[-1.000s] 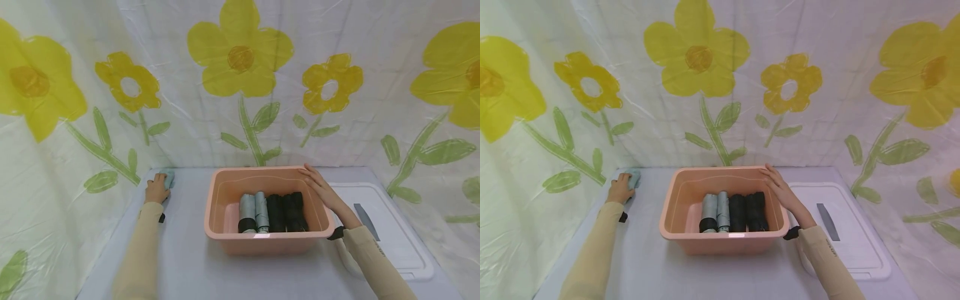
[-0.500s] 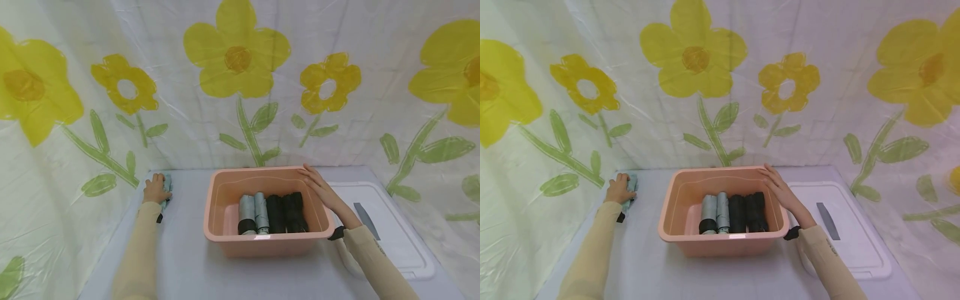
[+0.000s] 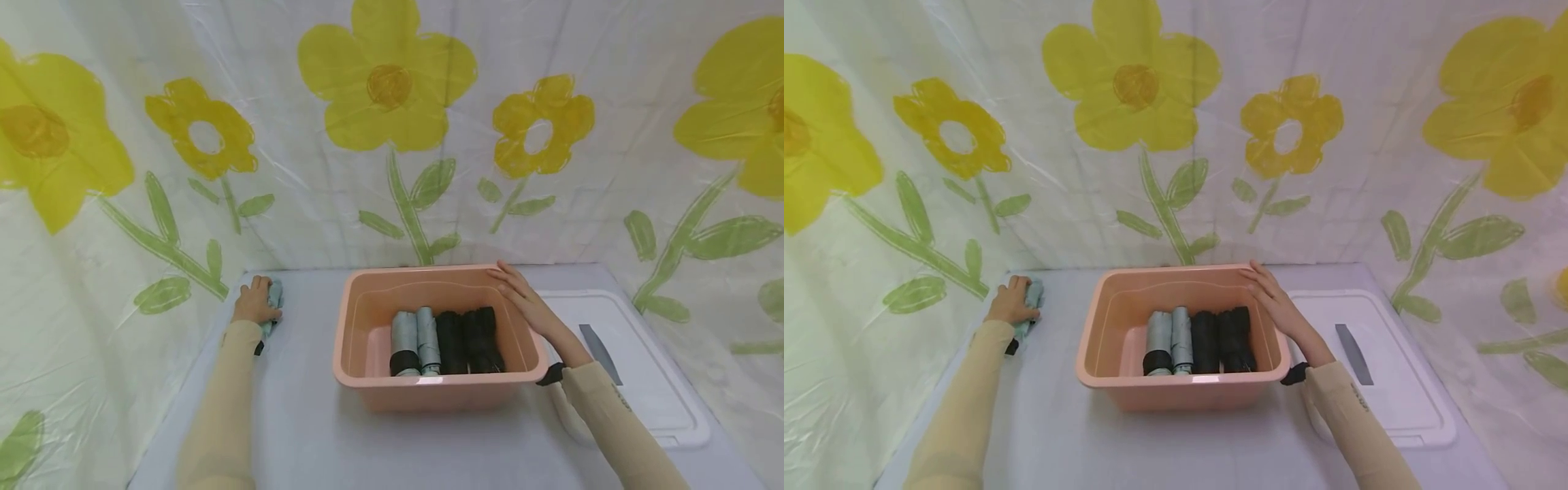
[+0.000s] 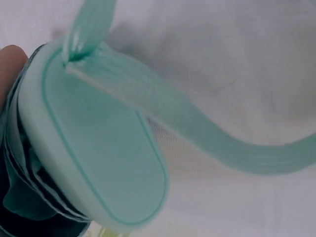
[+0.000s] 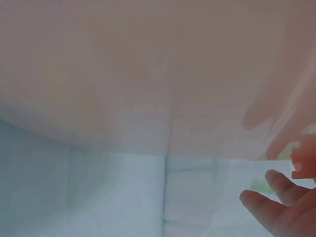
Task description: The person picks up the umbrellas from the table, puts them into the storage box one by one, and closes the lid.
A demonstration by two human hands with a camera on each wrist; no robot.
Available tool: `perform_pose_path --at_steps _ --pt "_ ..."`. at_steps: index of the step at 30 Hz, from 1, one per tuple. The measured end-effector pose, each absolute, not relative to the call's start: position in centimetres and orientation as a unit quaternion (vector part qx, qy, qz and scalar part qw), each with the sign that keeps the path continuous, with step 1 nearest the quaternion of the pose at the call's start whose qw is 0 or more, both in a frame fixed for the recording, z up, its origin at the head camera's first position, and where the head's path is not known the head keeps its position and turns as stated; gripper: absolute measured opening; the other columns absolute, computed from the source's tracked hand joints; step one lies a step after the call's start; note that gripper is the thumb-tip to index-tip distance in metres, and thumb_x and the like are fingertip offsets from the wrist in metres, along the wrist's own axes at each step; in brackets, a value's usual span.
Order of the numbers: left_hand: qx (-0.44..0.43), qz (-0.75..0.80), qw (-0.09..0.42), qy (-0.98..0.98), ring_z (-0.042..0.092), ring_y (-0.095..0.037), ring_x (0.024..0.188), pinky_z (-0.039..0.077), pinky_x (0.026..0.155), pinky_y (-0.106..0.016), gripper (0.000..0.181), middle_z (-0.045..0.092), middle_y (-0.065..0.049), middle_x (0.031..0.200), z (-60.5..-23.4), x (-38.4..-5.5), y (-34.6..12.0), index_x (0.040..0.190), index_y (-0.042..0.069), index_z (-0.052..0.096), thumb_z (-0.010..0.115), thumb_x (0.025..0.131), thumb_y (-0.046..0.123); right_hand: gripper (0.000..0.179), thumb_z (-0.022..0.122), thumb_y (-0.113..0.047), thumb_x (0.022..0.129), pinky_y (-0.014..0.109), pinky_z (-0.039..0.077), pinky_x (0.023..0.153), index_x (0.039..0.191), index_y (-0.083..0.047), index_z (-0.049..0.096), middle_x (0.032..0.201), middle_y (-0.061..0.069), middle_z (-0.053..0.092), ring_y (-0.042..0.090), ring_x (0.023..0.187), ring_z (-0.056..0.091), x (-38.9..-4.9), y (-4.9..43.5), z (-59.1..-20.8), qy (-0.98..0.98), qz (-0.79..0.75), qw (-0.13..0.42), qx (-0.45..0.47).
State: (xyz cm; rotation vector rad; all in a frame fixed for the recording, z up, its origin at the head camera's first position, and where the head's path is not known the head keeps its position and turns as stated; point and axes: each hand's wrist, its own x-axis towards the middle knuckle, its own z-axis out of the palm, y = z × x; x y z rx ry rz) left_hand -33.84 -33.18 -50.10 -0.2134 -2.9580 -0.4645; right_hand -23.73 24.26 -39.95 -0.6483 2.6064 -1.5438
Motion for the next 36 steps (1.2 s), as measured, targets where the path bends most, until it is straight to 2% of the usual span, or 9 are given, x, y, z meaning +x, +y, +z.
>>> perform_pose_path --at_steps 6,12,16,20,28,36 --pt "-0.066 -0.123 0.048 -0.989 0.038 -0.039 0.079 0.04 0.057 -0.045 0.06 0.037 -0.022 0.112 -49.4 -33.7 -32.5 0.112 -0.003 0.038 0.077 0.071 0.019 0.042 0.033 -0.006 0.1 0.068 0.006 0.102 0.14 0.007 0.031 0.151 0.026 0.002 0.044 0.139 -0.003 -23.8 24.2 -40.0 0.837 -0.505 0.023 -0.207" --pt "-0.049 -0.133 0.044 -0.989 0.037 -0.046 0.082 0.04 0.052 -0.048 0.056 0.034 -0.023 0.113 -49.6 -33.9 -32.5 0.11 -0.001 0.037 0.074 0.072 0.019 0.041 0.032 -0.004 0.1 0.068 0.006 0.102 0.139 0.009 0.031 0.151 0.028 0.003 0.045 0.138 -0.002 -23.7 24.2 -39.9 0.835 -0.508 0.02 -0.212" --pt "-0.052 -0.146 0.065 -0.986 0.037 -0.046 0.079 0.041 0.053 -0.048 0.058 0.032 -0.025 0.114 -49.9 -33.6 -32.5 0.111 -0.002 0.038 0.076 0.072 0.017 0.041 0.033 -0.006 0.1 0.069 0.005 0.101 0.139 0.008 0.032 0.151 0.027 0.003 0.045 0.138 -0.002 -24.1 24.5 -40.5 0.833 -0.508 0.017 -0.219" --pt "-0.06 -0.152 0.08 -0.983 0.036 -0.041 0.075 0.04 0.053 -0.046 0.058 0.034 -0.024 0.107 -50.0 -33.2 -32.4 0.107 -0.003 0.038 0.078 0.068 0.015 0.042 0.034 -0.011 0.101 0.068 0.006 0.101 0.14 0.003 0.034 0.153 0.022 0.004 0.042 0.139 -0.002 -25.3 25.2 -42.3 0.834 -0.506 0.007 -0.22" --pt "-0.052 -0.128 0.072 -0.988 0.034 -0.037 0.071 0.036 0.05 -0.04 0.057 0.034 -0.021 0.098 -50.6 -32.1 -32.8 0.097 -0.001 0.035 0.079 0.065 0.017 0.043 0.034 -0.02 0.102 0.068 0.006 0.102 0.142 -0.005 0.034 0.155 0.015 0.002 0.037 0.141 -0.004 -25.6 25.2 -43.5 0.832 -0.509 0.027 -0.22" --pt "-0.081 -0.105 0.121 -0.984 0.031 -0.033 0.066 0.034 0.051 -0.038 0.055 0.034 -0.02 0.095 -50.0 -32.5 -32.0 0.095 -0.001 0.035 0.077 0.066 0.019 0.043 0.035 -0.021 0.102 0.068 0.007 0.102 0.143 -0.007 0.034 0.155 0.014 0.003 0.036 0.141 -0.003 -25.9 25.8 -43.3 0.836 -0.504 0.011 -0.219"
